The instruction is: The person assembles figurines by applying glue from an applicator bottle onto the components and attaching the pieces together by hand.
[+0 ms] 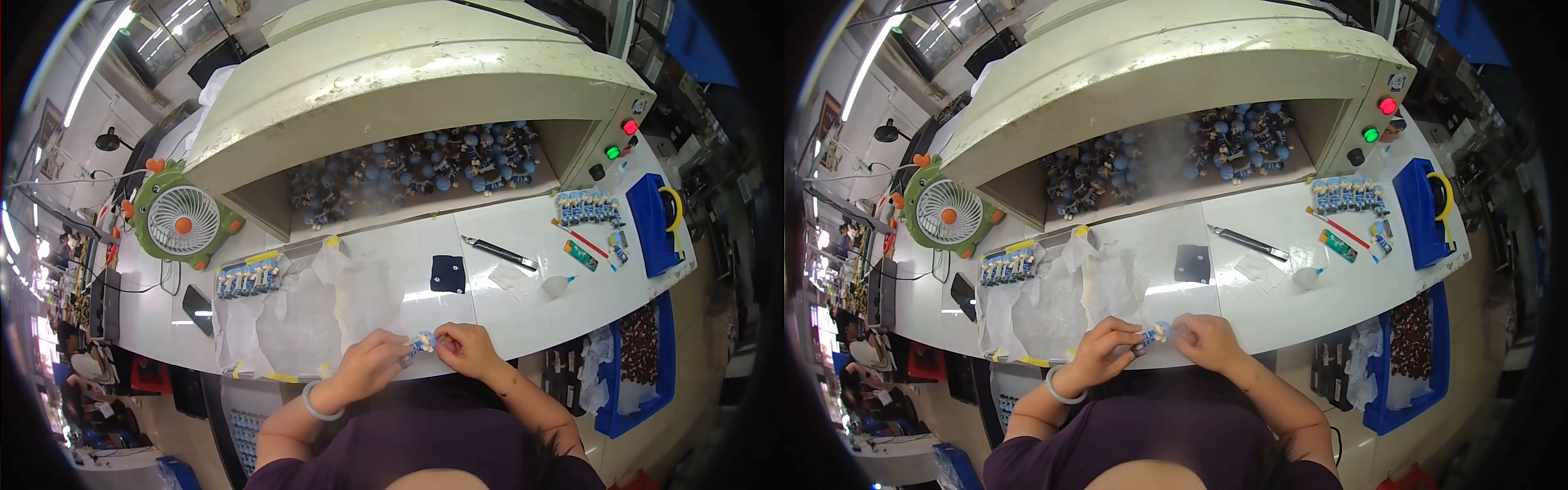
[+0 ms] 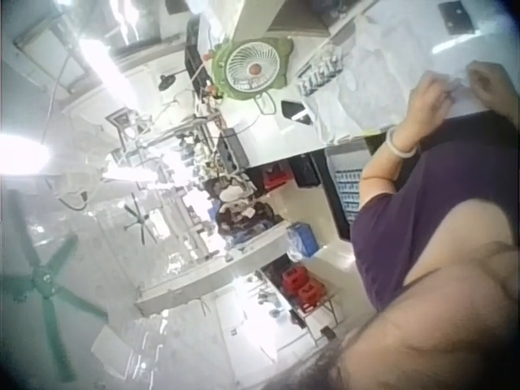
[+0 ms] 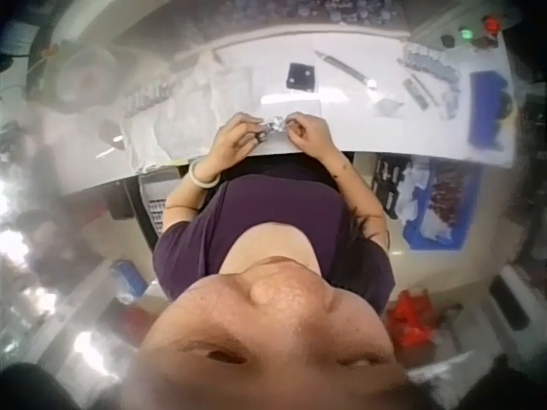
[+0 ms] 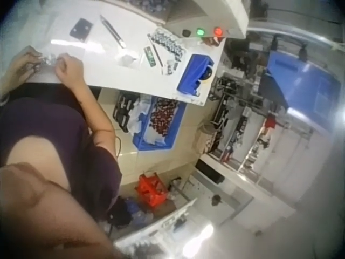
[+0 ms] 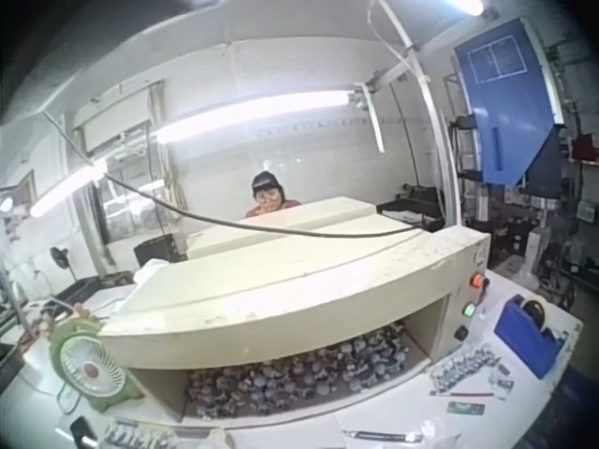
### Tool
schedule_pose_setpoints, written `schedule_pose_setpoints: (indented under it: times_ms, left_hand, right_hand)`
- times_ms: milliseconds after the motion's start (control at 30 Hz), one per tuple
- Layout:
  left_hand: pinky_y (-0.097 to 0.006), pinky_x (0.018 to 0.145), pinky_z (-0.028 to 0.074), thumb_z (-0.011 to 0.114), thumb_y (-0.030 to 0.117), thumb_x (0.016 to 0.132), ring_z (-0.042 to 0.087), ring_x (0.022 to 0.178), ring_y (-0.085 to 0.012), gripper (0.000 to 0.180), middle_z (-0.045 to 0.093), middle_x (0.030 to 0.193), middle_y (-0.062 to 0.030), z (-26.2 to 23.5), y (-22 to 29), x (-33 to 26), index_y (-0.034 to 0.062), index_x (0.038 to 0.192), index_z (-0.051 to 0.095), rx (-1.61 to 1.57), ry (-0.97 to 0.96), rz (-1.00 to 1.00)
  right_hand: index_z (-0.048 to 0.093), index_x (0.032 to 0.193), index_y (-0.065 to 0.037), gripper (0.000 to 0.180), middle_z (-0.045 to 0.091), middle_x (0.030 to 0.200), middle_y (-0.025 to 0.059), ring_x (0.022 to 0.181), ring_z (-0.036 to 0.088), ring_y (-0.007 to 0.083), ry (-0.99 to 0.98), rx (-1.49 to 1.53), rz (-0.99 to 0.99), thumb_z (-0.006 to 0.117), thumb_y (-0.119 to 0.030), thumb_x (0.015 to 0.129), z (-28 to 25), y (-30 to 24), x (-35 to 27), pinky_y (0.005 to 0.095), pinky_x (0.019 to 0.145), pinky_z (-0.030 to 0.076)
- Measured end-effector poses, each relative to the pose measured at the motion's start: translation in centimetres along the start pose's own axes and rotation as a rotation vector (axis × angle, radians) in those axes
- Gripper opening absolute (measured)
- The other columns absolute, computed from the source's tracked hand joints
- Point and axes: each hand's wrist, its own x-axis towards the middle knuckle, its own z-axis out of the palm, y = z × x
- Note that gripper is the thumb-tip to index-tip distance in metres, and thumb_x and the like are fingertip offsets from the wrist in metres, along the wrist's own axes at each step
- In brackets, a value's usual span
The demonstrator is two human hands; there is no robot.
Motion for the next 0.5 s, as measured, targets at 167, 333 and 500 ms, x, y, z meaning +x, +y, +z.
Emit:
schedule_pose_setpoints:
  times_ms: [167, 333, 500]
  left_hand:
    - [-0.028, 0.068, 0.048, 0.07, -0.002, 0.063, 0.059, 0.079, -0.0219, 0.028, 0.058, 0.092, -0.0106, 2.2, -0.6, -0.7, 0.0044, 0.089, 0.061, -0.024, 0.109, -0.136]
    - [-0.029, 0.07, 0.046, 0.07, 0.0, 0.065, 0.057, 0.081, -0.0232, 0.028, 0.057, 0.091, -0.0107, 4.2, -2.2, -1.2, 0.0042, 0.09, 0.058, -0.113, 0.17, -0.181]
    - [-0.029, 0.07, 0.047, 0.069, 0.0, 0.065, 0.056, 0.084, -0.0234, 0.029, 0.057, 0.092, -0.0117, 5.5, -2.9, -1.3, 0.0033, 0.091, 0.056, -0.121, 0.239, -0.196]
  right_hand:
    - [0.06, 0.092, -0.008, 0.026, 0.047, 0.053, 0.001, 0.046, 0.047, 0.0121, 0.008, -0.017, -0.037, 0.065, -0.01, 0.066, 0.4, 0.6, 0.1, 0.0236, 0.044, 0.038]
    - [0.059, 0.098, -0.009, 0.034, 0.048, 0.055, 0.0013, 0.047, 0.048, 0.0115, 0.003, -0.059, -0.035, 0.069, -0.014, 0.065, 0.5, 0.6, 0.0, 0.0229, 0.045, 0.039]
    - [0.059, 0.098, -0.009, 0.035, 0.049, 0.056, 0.0016, 0.047, 0.048, 0.0112, 0.019, -0.083, -0.009, 0.071, -0.017, 0.066, 0.4, 0.6, 0.2, 0.023, 0.044, 0.038]
